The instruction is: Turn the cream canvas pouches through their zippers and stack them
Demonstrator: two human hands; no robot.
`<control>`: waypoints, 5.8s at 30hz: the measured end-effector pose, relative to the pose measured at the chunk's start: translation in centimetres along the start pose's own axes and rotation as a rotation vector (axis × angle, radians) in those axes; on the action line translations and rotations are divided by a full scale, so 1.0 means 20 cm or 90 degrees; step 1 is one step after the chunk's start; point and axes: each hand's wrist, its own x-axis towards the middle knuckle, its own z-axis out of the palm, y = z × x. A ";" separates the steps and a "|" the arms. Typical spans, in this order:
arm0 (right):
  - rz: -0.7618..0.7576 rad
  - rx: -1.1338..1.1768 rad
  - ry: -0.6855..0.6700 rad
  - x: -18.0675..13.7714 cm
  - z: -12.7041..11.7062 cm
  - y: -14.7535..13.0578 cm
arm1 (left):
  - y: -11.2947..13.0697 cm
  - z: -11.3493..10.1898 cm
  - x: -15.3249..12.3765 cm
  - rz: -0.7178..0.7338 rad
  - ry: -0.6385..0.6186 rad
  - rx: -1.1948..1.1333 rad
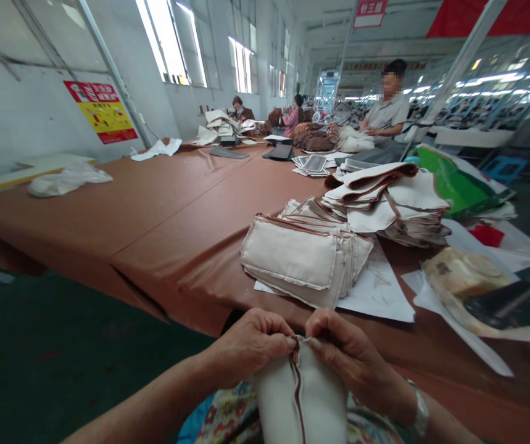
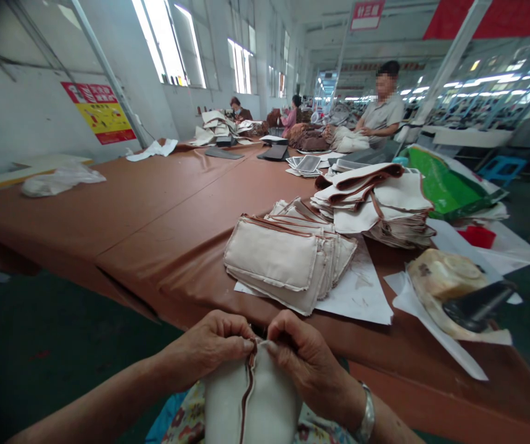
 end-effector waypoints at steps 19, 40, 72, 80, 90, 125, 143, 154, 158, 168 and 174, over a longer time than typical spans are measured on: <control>0.005 -0.112 -0.045 0.09 -0.04 -0.05 | 0.07 0.04 -0.02 0.124 0.029 0.233; -0.031 -0.054 0.000 0.10 0.03 -0.05 | 0.10 -0.02 0.00 0.065 -0.027 0.306; -0.487 -0.468 0.085 -0.08 0.03 -0.03 | 0.19 -0.01 -0.13 0.286 -0.129 0.636; -0.171 -0.186 -0.108 -0.02 -0.03 -0.14 | 0.14 0.01 -0.12 0.403 -0.082 0.856; -0.087 -0.128 -0.178 0.02 -0.07 -0.18 | 0.17 -0.02 -0.11 0.409 -0.110 0.760; 0.016 0.037 -0.214 0.09 -0.08 -0.13 | 0.12 0.01 -0.06 0.354 -0.058 0.484; -0.033 0.131 -0.154 0.06 -0.03 -0.03 | 0.15 -0.01 -0.06 0.189 -0.133 0.360; -0.020 -0.028 -0.184 0.06 -0.17 -0.01 | 0.10 -0.30 -0.13 0.060 -0.212 0.333; -0.122 -0.204 -0.197 0.14 -0.17 -0.18 | 0.27 -0.15 -0.17 0.235 -0.134 0.448; -0.168 -0.110 -0.179 0.14 -0.13 -0.23 | 0.27 -0.51 -0.22 -0.029 -0.203 0.342; -0.122 -0.254 -0.107 0.15 -0.16 -0.08 | 0.27 -0.44 -0.32 0.128 -0.082 0.383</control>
